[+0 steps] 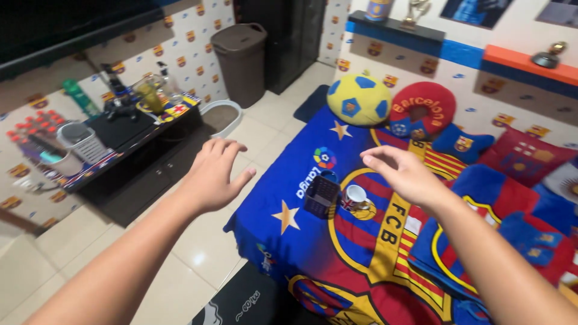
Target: Inspecting and assembling small plastic components at a desk after organizing various room items.
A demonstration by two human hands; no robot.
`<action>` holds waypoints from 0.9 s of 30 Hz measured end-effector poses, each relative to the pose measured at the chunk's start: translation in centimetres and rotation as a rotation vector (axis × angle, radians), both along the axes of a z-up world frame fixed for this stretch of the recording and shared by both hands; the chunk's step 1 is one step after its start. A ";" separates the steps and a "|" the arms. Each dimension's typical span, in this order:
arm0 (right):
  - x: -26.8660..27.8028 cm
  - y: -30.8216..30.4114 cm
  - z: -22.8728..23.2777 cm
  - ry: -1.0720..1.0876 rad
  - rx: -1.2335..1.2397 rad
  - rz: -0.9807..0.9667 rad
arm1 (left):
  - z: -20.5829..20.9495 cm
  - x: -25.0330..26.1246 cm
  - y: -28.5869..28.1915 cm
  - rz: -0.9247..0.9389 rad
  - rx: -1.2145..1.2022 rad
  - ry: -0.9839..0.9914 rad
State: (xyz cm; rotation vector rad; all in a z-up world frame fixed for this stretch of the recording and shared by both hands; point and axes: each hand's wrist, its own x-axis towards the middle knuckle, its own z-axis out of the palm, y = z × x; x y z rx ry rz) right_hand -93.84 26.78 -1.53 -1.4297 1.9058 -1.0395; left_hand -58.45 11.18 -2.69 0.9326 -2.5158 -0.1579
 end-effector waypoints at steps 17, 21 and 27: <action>0.2 5.2 -6.4 0.146 0.094 -0.124 | -6.7 -6.3 -0.2 -0.147 0.093 -0.146; 0.8 5.2 -6.2 0.143 0.333 -0.223 | -7.7 -7.7 0.2 -0.165 0.121 -0.189; -3.9 5.4 -9.1 0.188 0.248 -0.160 | -7.4 -10.7 1.2 -0.128 0.118 -0.225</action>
